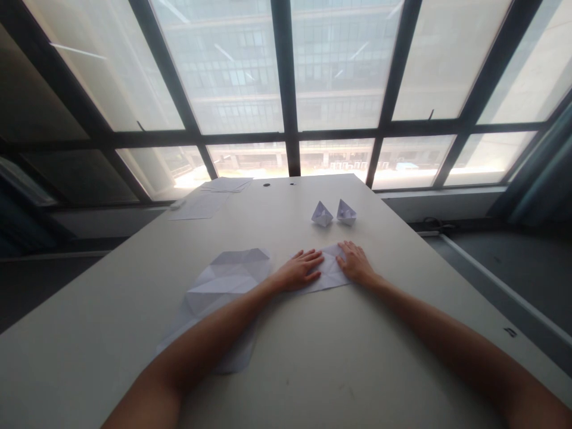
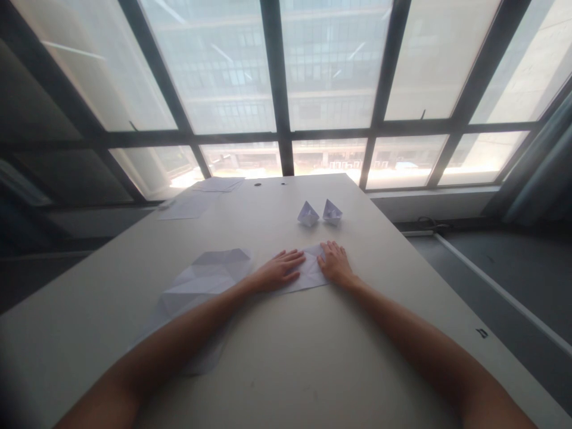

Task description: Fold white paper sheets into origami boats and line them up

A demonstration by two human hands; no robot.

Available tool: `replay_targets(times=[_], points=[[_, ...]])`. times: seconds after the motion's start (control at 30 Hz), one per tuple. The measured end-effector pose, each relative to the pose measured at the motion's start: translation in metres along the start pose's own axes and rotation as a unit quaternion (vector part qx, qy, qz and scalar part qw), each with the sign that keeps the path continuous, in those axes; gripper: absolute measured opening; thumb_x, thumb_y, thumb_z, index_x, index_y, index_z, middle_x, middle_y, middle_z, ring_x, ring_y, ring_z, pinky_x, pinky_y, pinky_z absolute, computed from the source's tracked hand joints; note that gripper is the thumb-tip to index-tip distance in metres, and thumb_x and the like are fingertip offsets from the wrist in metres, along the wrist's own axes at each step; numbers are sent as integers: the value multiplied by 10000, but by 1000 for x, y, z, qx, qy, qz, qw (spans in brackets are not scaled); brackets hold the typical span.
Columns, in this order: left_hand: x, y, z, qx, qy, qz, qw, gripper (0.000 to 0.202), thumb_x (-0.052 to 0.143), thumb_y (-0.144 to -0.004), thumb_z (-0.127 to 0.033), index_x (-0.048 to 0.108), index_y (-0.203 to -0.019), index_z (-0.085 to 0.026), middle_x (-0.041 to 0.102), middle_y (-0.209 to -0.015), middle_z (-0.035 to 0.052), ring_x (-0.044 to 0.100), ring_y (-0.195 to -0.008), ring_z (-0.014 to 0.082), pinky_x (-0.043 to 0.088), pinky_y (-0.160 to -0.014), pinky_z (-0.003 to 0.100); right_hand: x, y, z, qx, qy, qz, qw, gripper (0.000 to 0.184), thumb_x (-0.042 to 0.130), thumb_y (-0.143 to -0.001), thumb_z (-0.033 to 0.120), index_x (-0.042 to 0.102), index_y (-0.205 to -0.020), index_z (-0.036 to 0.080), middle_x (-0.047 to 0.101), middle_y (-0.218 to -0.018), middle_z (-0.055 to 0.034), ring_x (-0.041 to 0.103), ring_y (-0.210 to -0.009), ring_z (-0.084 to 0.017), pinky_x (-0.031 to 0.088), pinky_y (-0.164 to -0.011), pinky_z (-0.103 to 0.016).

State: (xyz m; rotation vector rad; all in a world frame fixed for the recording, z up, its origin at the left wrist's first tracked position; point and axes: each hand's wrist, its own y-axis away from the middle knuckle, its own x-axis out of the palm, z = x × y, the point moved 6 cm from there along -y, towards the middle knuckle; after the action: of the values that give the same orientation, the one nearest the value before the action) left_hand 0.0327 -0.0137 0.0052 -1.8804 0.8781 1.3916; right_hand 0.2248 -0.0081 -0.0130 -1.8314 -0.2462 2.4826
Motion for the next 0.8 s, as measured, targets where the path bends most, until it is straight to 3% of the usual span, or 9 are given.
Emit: replay_targets(times=[0.63,0.73,0.8], points=[[-1,0,1,-7,-5,9,1000,580,372,-1033,-507,356,-1554,-254,299,-1625,46,231,-1515,229,148,-1244,450,-2,1,4,8,3,-8,1000,565,421,-980,342,411,-1498,118,405,-1561,-168,300,-1467,-277,176,-1208,-429],[-1,-2,2,-8,-15,15,1000,581,367,-1032,-503,364,-1551,-243,296,-1626,49,234,-1514,243,152,-1242,464,-10,1,10,21,17,-11,1000,555,427,-972,341,422,-1489,138,325,-1600,-184,310,-1457,-300,214,-1188,-440],[0,-4,4,-11,-22,10,1000,575,351,-1035,-498,378,-1545,-235,310,-1619,55,241,-1511,251,163,-1238,474,-16,2,18,26,32,-15,999,551,393,-982,332,403,-1499,141,250,-1632,-181,244,-1478,-345,191,-1179,-512]])
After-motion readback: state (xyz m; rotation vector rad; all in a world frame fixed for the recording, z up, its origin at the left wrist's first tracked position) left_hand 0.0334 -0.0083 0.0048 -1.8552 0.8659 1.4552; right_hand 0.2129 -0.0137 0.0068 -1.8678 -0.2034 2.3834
